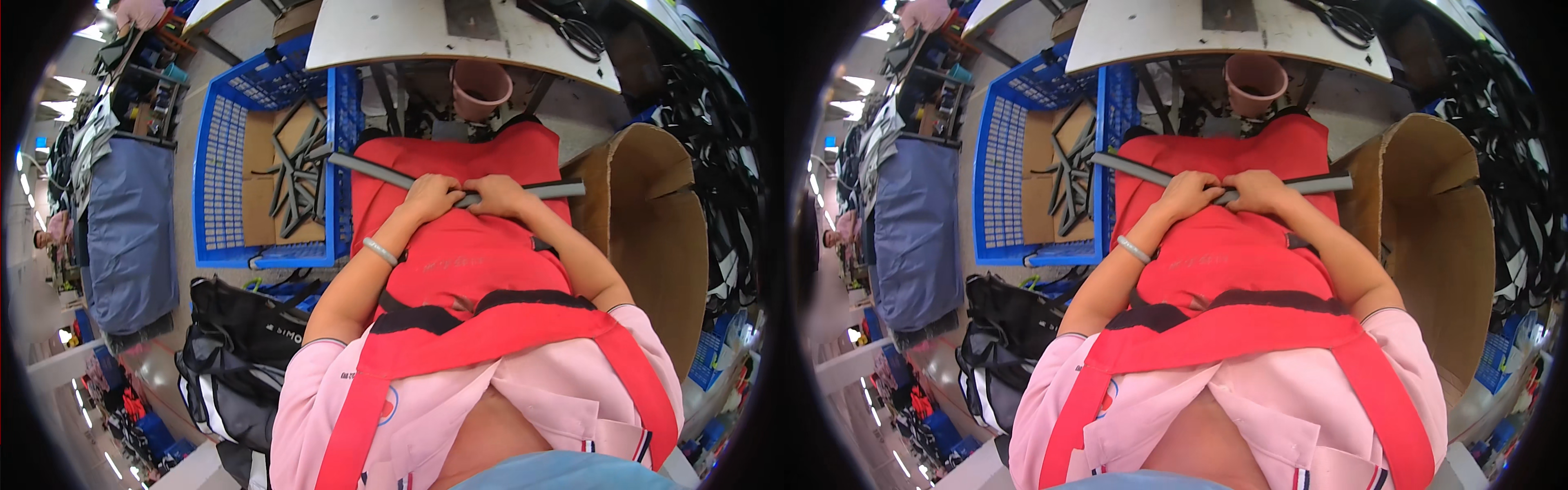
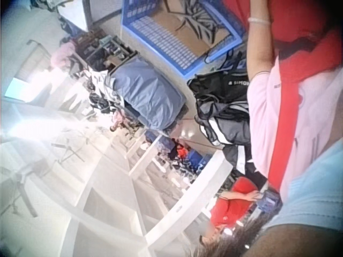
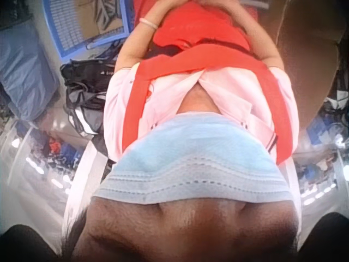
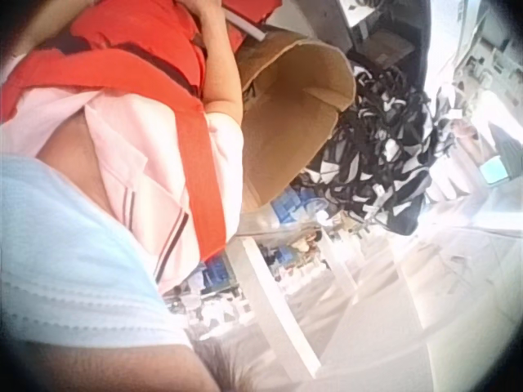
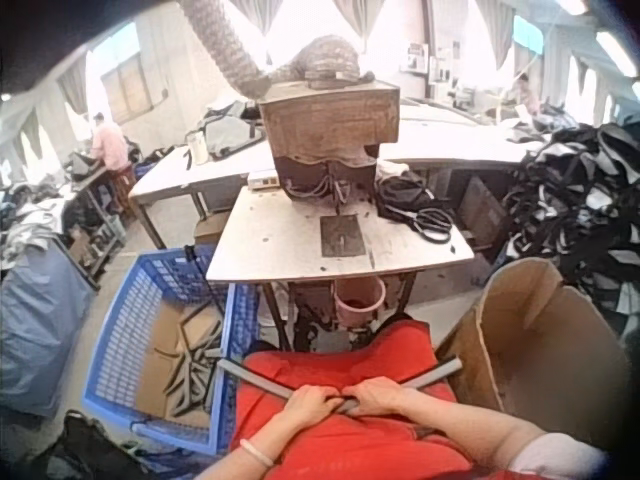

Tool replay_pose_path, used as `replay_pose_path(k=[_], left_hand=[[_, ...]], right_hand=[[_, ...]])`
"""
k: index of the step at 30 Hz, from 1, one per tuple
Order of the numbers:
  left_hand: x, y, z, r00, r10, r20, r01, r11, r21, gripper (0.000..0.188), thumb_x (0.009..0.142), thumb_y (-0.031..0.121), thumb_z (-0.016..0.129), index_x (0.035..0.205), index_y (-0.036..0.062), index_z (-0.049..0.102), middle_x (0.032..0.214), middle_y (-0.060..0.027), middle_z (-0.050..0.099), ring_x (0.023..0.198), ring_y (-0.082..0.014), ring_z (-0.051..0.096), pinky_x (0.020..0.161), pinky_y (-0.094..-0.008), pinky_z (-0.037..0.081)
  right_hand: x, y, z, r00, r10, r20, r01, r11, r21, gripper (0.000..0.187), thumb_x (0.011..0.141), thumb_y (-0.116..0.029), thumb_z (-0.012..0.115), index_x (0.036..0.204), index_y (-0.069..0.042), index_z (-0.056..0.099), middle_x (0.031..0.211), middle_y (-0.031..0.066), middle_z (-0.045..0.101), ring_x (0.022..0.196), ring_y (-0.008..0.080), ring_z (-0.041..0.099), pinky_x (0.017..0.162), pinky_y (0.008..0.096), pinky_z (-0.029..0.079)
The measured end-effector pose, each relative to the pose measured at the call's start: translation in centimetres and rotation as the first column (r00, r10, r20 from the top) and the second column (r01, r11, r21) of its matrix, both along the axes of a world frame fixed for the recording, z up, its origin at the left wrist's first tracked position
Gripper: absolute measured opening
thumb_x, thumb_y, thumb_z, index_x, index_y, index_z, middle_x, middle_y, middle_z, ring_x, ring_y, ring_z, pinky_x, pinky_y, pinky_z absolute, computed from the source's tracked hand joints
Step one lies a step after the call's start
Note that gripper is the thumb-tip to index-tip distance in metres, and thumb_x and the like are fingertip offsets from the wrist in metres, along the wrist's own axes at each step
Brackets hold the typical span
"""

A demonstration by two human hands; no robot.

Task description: Processing grey plastic components for sports backpacks using industrial equipment.

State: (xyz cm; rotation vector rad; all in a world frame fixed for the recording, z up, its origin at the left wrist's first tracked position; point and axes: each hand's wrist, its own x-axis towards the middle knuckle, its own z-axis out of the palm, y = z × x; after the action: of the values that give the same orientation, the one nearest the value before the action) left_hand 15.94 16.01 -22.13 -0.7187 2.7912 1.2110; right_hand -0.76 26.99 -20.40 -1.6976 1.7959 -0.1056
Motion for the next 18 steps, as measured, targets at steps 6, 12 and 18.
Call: replay_pose_path(k=[6, 12, 18], left_hand=[[-0.6, 0.2, 0.8, 1.000, 0.020, -0.012, -0.019, 0.997, 0.075, 0.022, 0.084, 0.027, 0.064, 0.091, 0.0074, 0.072, 0.084, -0.0170, 0.068, 0.084, -0.0354, 0.065, 0.075, -0.0441, 0.050], [0.1, -1.3, 2.6, 0.988, -0.152, 0.023, 0.149, 0.983, 0.104, 0.022, 0.085, 0.025, 0.064, 0.092, 0.0049, 0.072, 0.084, -0.0172, 0.069, 0.083, -0.0355, 0.065, 0.076, -0.0433, 0.050], [0.1, -3.4, 7.7, 0.970, -0.221, 0.101, 0.202, 0.964, 0.170, 0.018, 0.086, 0.017, 0.067, 0.097, 0.0019, 0.070, 0.085, -0.0152, 0.068, 0.078, -0.0259, 0.065, 0.072, -0.0357, 0.049]], right_hand=[[0.3, 1.0, 0.9, 0.995, 0.015, -0.098, -0.021, 0.998, -0.060, 0.041, 0.074, -0.024, 0.071, 0.110, -0.008, 0.061, 0.090, 0.0163, 0.069, 0.089, 0.0334, 0.066, 0.077, 0.0451, 0.052], [0.2, 1.7, 1.2, 0.998, 0.026, -0.052, -0.032, 0.993, -0.112, 0.039, 0.075, -0.024, 0.069, 0.110, -0.009, 0.060, 0.090, 0.0160, 0.069, 0.089, 0.0334, 0.066, 0.077, 0.0456, 0.052], [-0.2, 0.9, 5.4, 0.997, 0.080, 0.015, -0.079, 0.993, -0.089, 0.033, 0.076, -0.022, 0.069, 0.104, -0.008, 0.058, 0.087, 0.0143, 0.068, 0.086, 0.0346, 0.066, 0.074, 0.0460, 0.051]])
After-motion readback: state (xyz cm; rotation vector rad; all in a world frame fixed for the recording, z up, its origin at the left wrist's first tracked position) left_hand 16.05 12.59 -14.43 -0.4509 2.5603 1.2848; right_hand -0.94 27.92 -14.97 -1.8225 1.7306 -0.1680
